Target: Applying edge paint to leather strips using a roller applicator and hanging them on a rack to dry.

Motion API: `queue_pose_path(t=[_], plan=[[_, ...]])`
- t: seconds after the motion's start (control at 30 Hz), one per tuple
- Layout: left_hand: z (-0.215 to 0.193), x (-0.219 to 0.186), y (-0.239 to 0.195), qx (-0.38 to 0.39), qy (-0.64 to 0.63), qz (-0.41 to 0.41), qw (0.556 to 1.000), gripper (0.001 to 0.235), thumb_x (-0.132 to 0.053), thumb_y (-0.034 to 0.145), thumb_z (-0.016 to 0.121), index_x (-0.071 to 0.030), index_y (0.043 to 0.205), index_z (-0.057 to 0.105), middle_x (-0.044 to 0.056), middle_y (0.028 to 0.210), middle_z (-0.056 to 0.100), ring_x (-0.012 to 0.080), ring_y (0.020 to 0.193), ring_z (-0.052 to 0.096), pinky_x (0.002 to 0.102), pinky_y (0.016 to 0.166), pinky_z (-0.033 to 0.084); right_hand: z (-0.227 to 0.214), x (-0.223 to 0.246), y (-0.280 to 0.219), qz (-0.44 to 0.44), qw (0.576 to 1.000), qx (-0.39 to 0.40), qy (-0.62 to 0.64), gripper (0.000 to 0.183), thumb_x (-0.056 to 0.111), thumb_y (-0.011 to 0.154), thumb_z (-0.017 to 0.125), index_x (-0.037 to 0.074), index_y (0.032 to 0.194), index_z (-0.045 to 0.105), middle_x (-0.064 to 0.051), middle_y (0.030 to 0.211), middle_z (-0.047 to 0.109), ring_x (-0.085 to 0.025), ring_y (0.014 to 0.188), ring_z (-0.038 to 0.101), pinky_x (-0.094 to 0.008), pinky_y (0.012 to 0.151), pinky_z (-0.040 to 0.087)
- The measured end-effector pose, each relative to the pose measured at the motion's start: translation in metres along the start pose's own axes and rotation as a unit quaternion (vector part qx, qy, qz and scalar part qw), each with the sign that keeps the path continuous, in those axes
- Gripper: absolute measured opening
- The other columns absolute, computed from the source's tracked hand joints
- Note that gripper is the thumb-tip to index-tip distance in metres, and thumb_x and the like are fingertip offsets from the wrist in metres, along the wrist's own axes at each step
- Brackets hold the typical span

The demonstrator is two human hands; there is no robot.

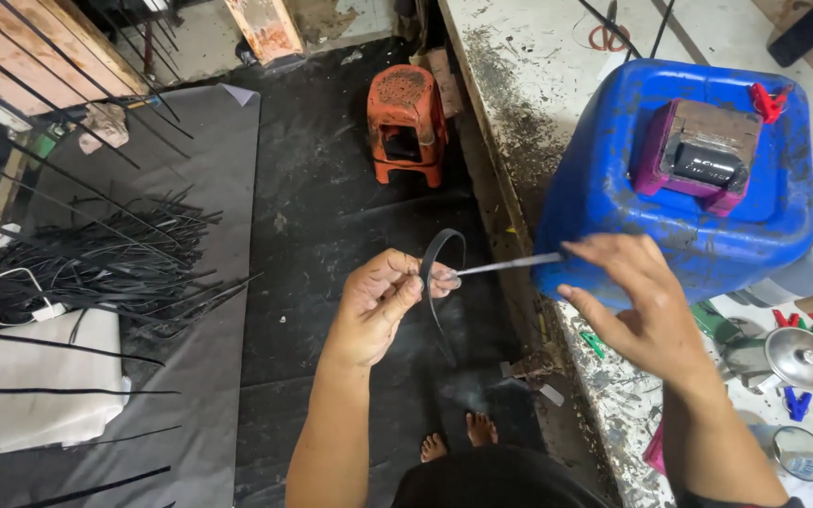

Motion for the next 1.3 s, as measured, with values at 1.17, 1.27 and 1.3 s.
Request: queue_pose_path(t=[1.17, 1.27, 1.3], plan=[[-0.014, 0.030, -0.009, -0.012, 0.052, -0.030, 0.998, 0.010, -0.009, 0.100, 0.064, -0.002, 0.105, 0.070, 0.008, 0.098, 0.068, 0.0182, 0.090, 0.063, 0.031, 0.077, 0.051, -0.037, -0.080, -0.064, 0.231, 0.904, -0.237, 0.272, 0.030, 0.017, 0.104, 0.061, 0.007, 0.077, 0.066, -0.005, 0.075, 0.071, -0.013, 0.074, 0.069, -0.024, 0.070, 0.054], [-0.012, 0.026, -0.006, -0.030, 0.074, -0.038, 0.996, 0.010, -0.011, 0.099, 0.066, -0.002, 0.099, 0.070, 0.008, 0.089, 0.068, 0.0198, 0.089, 0.064, 0.031, 0.079, 0.054, -0.054, -0.112, -0.082, 0.313, 0.909, -0.197, 0.191, 0.038, 0.024, 0.106, 0.060, 0.011, 0.070, 0.061, 0.001, 0.072, 0.068, -0.007, 0.075, 0.063, -0.025, 0.076, 0.050], [-0.008, 0.023, -0.005, -0.027, 0.074, -0.038, 0.996, 0.010, -0.011, 0.099, 0.066, -0.002, 0.099, 0.070, 0.008, 0.089, 0.068, 0.0198, 0.089, 0.064, 0.031, 0.079, 0.054, -0.062, -0.114, -0.079, 0.314, 0.909, -0.199, 0.190, 0.038, 0.024, 0.106, 0.060, 0.011, 0.070, 0.061, 0.001, 0.072, 0.068, -0.007, 0.075, 0.063, -0.025, 0.076, 0.050]])
Point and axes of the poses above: each hand's wrist, its own y-axis towards the middle knuckle, its own z-axis out of the palm, x = y × z, the point moved 10 cm from there along y, towards the middle knuckle
